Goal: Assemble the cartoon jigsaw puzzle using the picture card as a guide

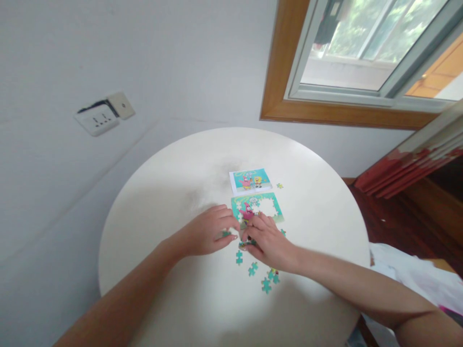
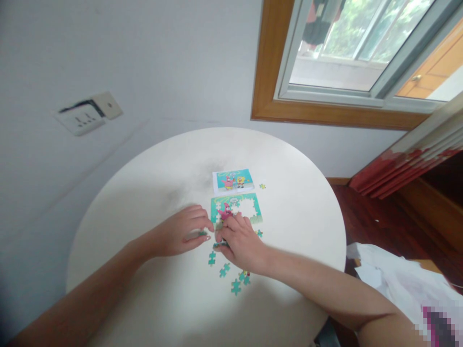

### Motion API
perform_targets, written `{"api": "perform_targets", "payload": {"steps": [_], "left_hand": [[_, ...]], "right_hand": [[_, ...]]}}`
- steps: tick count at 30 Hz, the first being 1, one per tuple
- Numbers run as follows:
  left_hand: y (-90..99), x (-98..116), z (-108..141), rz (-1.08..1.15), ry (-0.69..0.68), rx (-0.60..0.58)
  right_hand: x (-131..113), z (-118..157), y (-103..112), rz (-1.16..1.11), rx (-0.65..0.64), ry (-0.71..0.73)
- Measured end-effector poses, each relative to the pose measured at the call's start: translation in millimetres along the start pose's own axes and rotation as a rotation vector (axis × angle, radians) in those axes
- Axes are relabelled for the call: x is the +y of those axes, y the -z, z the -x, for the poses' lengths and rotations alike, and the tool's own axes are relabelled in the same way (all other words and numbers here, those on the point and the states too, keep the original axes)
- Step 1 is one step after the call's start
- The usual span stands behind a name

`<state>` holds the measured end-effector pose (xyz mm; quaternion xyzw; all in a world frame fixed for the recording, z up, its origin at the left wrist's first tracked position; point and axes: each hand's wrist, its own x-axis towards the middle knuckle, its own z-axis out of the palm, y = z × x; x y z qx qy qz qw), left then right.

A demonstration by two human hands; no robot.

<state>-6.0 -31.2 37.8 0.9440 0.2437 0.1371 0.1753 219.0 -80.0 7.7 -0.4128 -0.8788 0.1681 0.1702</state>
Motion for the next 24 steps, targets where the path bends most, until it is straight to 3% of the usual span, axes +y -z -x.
{"api": "perform_targets", "payload": {"steps": [5, 24], "left_hand": [[-0.9, 2.5, 0.6, 0.006, 0.027, -0.049], [-9.2, 1.5, 1.3, 0.002, 0.009, -0.089]], "right_hand": [[2.0, 1.2, -1.4, 0.019, 0.048, -0.003], [2.1, 0.6, -7.2, -0.059, 0.043, -0.03]]}}
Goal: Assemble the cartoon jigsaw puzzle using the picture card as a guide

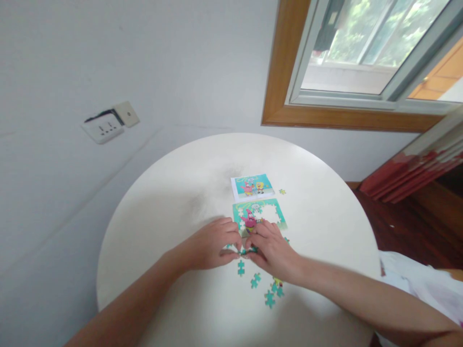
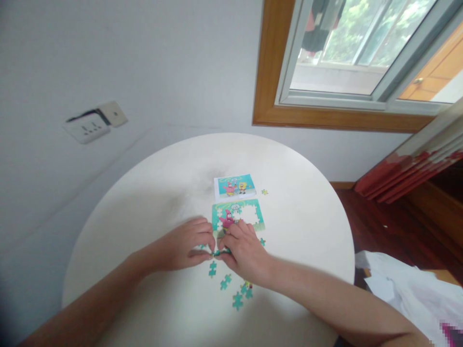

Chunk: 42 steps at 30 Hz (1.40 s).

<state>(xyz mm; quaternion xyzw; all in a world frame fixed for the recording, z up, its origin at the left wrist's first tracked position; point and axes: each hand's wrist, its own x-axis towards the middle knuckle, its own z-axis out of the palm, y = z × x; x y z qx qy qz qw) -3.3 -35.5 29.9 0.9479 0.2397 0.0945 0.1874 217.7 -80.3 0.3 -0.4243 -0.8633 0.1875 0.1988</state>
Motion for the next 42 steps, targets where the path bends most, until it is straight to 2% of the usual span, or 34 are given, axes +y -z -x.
{"api": "perform_targets", "payload": {"steps": [11, 26, 29, 34, 39, 42], "left_hand": [[-3.1, 0.3, 0.3, -0.001, 0.038, 0.006], [-5.7, 2.7, -2.2, 0.075, -0.023, 0.043], [-6.1, 2.8, -4.4, 0.089, -0.029, 0.089], [-7.6, 1.2, -9.4, 0.112, 0.04, 0.211], [-8.9, 1.9, -12.8, 0.183, 0.071, 0.296], [-10.3, 5.0, -17.1, 0.23, 0.112, 0.368]], "right_hand": [[0.8, 2.0, -3.8, -0.017, 0.022, 0.024], [-3.5, 0.0, 4.1, -0.081, 0.035, 0.04], [-0.7, -3.9, 10.5, -0.074, 0.059, 0.048], [16.4, -12.7, 27.1, -0.154, 0.158, 0.03], [21.6, -13.8, 36.6, -0.141, 0.104, 0.121], [19.0, -14.1, 36.4, -0.178, 0.137, 0.123]]}}
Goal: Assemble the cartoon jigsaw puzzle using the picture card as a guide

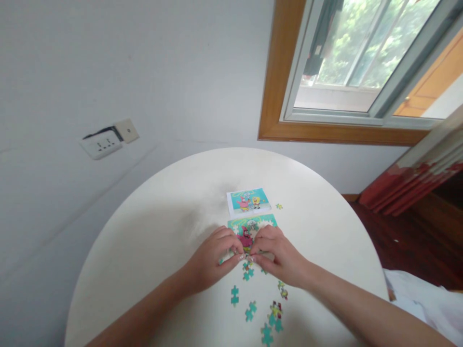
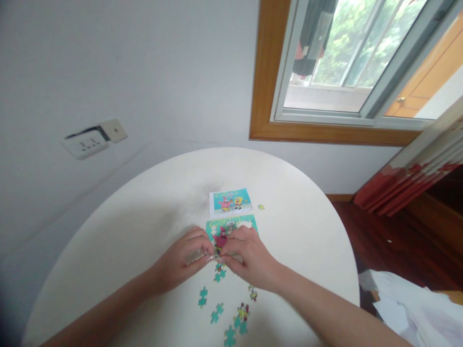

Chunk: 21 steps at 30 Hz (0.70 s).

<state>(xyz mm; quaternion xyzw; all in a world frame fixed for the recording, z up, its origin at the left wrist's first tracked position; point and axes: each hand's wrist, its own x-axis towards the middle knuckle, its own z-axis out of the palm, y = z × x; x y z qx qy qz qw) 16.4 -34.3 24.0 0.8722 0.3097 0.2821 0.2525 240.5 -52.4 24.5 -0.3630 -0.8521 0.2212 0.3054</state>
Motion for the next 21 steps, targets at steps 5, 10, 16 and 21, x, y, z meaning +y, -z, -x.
{"api": "perform_targets", "payload": {"steps": [5, 10, 16, 21], "left_hand": [[-7.4, 2.0, -4.4, -0.021, 0.056, 0.093], [-15.0, -0.6, -2.4, -0.237, 0.033, 0.047], [-25.2, 4.3, -0.8, -0.416, -0.042, -0.063], [-28.0, 6.9, -1.2, -0.471, -0.061, -0.077]], "right_hand": [[11.8, -4.4, 2.8, -0.1, 0.093, -0.047], [41.0, -5.4, 13.5, 0.103, 0.091, -0.199], [54.1, -2.8, 29.6, 0.314, -0.055, -0.208], [52.5, -3.2, 32.7, 0.367, -0.132, -0.152]]}}
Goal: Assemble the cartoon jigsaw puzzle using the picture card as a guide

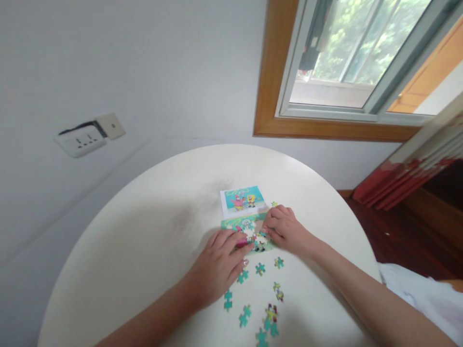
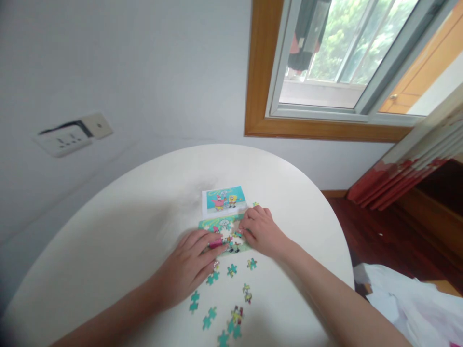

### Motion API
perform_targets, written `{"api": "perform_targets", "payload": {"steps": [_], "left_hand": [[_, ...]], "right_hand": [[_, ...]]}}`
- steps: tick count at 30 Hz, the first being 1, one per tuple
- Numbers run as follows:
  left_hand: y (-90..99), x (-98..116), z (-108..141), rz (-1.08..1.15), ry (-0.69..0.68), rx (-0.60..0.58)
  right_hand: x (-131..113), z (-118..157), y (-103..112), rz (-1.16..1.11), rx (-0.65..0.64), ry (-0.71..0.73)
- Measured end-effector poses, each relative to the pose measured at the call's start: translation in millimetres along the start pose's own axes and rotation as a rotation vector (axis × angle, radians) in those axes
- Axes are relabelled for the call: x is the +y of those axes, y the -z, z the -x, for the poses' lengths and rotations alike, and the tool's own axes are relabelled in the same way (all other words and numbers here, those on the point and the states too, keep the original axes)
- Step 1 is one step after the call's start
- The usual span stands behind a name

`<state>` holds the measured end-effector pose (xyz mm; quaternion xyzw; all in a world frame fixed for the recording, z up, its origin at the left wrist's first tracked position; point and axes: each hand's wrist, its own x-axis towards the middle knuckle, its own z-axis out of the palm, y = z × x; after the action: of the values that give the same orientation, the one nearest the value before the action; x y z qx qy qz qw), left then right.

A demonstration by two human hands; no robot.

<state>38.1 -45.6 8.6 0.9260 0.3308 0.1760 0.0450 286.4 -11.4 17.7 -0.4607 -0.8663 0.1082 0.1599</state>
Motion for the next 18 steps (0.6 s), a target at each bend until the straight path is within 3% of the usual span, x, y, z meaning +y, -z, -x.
{"api": "perform_targets", "payload": {"steps": [10, 18], "left_hand": [[-0.7, -1.3, -1.1, 0.022, -0.011, -0.002], [0.0, -1.1, -1.8, 0.013, -0.021, 0.007]], "right_hand": [[-4.5, -1.4, -3.1, 0.11, 0.0, 0.104], [-3.8, -3.2, -2.4, 0.124, -0.005, 0.108]]}}
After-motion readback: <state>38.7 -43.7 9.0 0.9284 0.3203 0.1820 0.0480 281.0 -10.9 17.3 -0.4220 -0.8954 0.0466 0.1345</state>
